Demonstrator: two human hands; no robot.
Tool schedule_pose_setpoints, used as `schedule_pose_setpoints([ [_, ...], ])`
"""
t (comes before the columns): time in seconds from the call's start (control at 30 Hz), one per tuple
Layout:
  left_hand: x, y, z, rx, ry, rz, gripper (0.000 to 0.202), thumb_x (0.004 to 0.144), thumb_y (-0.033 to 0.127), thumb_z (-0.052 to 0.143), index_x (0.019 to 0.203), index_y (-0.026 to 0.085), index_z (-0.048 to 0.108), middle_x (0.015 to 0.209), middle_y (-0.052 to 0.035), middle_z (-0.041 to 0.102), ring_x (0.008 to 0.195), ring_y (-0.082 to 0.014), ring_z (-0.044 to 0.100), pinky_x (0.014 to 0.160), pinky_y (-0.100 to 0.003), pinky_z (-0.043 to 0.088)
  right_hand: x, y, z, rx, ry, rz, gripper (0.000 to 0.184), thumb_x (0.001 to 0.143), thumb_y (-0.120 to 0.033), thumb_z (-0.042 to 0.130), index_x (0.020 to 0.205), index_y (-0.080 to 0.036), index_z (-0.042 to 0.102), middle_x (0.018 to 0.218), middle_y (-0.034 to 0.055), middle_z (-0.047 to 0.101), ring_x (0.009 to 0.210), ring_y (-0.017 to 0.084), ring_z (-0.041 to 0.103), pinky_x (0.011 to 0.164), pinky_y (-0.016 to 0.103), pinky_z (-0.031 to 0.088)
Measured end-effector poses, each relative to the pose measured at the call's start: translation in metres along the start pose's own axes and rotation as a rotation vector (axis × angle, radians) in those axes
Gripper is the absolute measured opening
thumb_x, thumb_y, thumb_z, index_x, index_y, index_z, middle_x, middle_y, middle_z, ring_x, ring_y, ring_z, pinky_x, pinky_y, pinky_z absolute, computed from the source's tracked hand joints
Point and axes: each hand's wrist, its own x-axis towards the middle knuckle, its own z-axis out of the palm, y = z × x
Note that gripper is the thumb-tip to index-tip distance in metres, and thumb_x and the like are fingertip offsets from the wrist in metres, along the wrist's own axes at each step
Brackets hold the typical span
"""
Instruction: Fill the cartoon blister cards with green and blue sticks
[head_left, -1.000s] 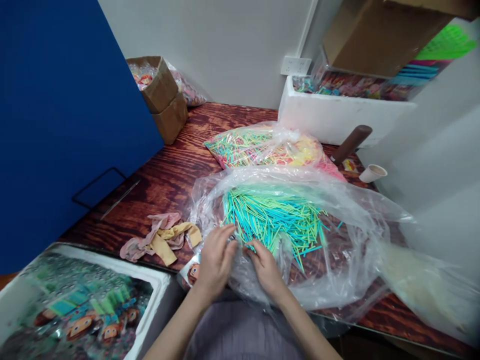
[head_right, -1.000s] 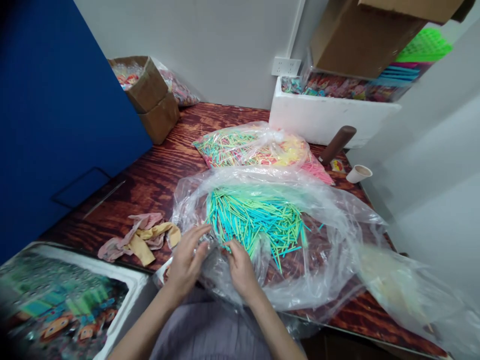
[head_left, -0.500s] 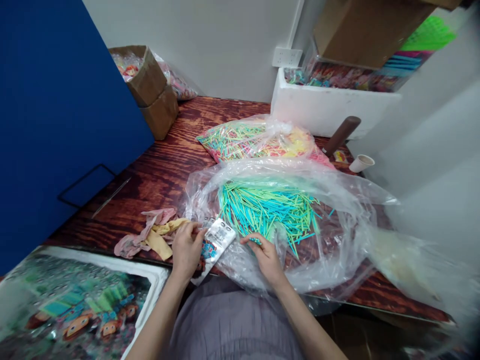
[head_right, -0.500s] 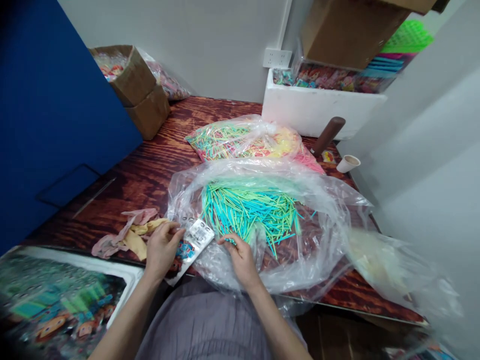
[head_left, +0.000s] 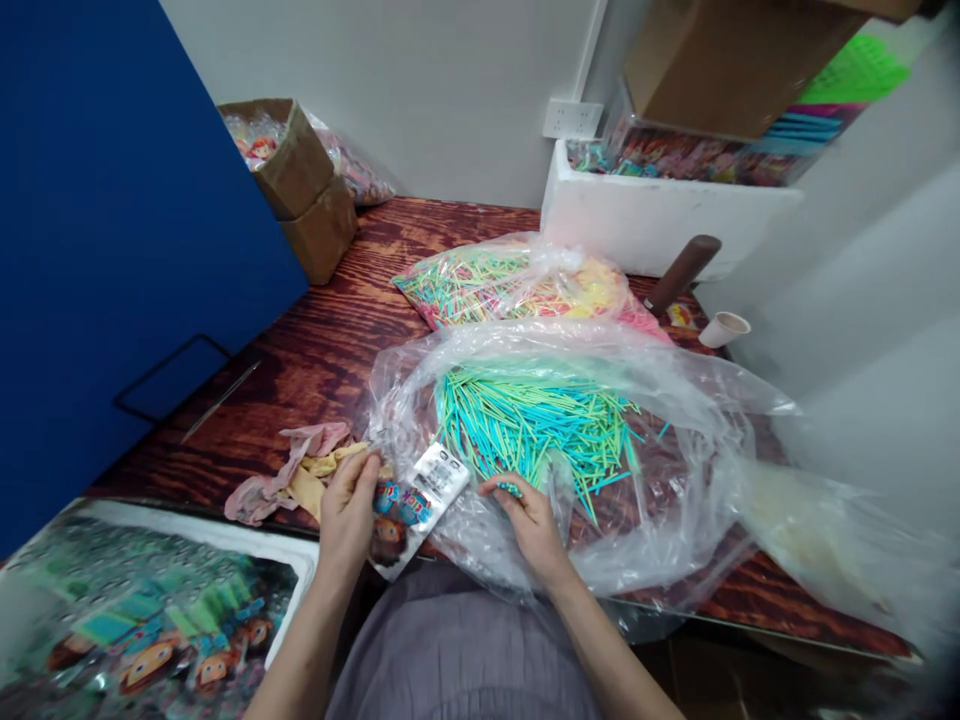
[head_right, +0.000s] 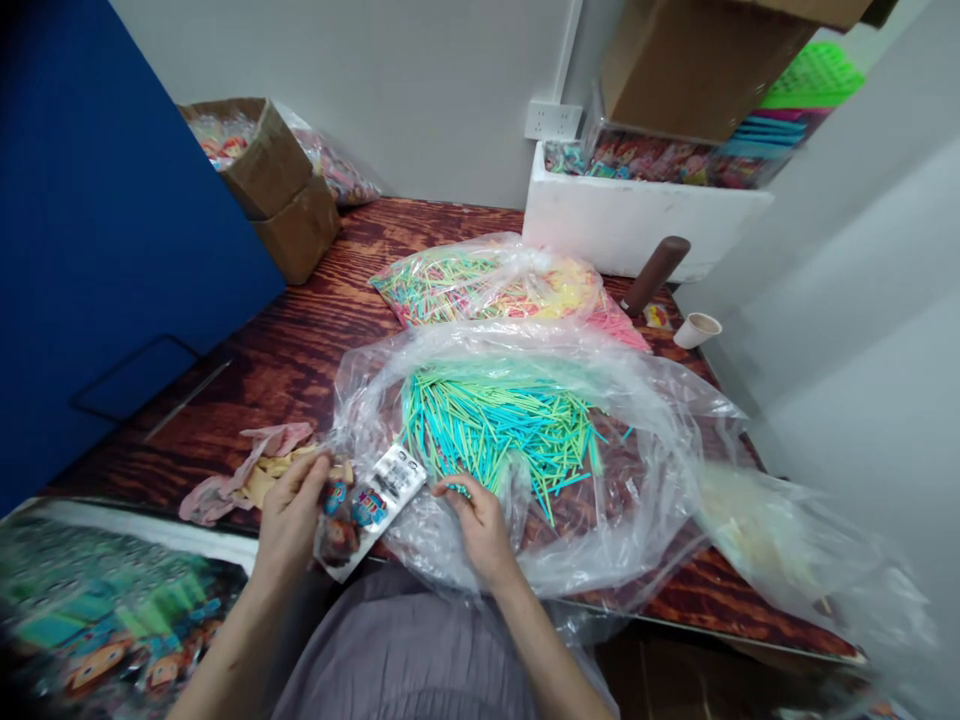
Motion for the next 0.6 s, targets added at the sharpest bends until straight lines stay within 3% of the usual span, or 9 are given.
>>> schedule_pose_setpoints([
  [0.13, -0.011, 0.006, 0.0, -0.202, 0.075, -0.188, 0.031, 0.082, 0.048, 0.061, 0.093, 0.02, 0.067, 0.088, 0.0003, 0.067, 0.083, -0.0168, 0.061, 0.075, -0.025, 0.047, 0.0, 0.0, 0.0, 0.0, 0.005, 0.007, 0.018, 0.093, -0.03, 0.053, 0.094, -0.023, 0.07, 0.095, 0.0034, 0.073, 0.094, 0.021, 0.066, 0.087, 0.03, 0.045],
  [0.33, -0.02, 0.023, 0.002, -0.364, 0.013, -0.272, 0.026, 0.075, 0.043, 0.068, 0.074, 0.018, 0.06, 0.065, 0.0047, 0.057, 0.059, -0.0097, 0.05, 0.055, -0.018, 0.039, 0.0, 0.0, 0.001, 0.005, 0.011, 0.007, 0.017, 0.093, -0.029, 0.053, 0.092, -0.022, 0.069, 0.093, 0.0035, 0.073, 0.093, 0.02, 0.066, 0.086, 0.029, 0.046],
  [0.6, -0.019, 0.014, 0.01, -0.446, -0.03, -0.315, 0.032, 0.068, 0.044, 0.079, 0.086, 0.018, 0.071, 0.079, 0.0009, 0.069, 0.068, -0.0115, 0.06, 0.062, -0.02, 0.047, 0.0, 0.003, 0.001, 0.005, 0.01, -0.029, 0.017, 0.094, -0.029, 0.054, 0.094, -0.022, 0.07, 0.093, 0.0028, 0.073, 0.093, 0.02, 0.066, 0.087, 0.029, 0.045],
])
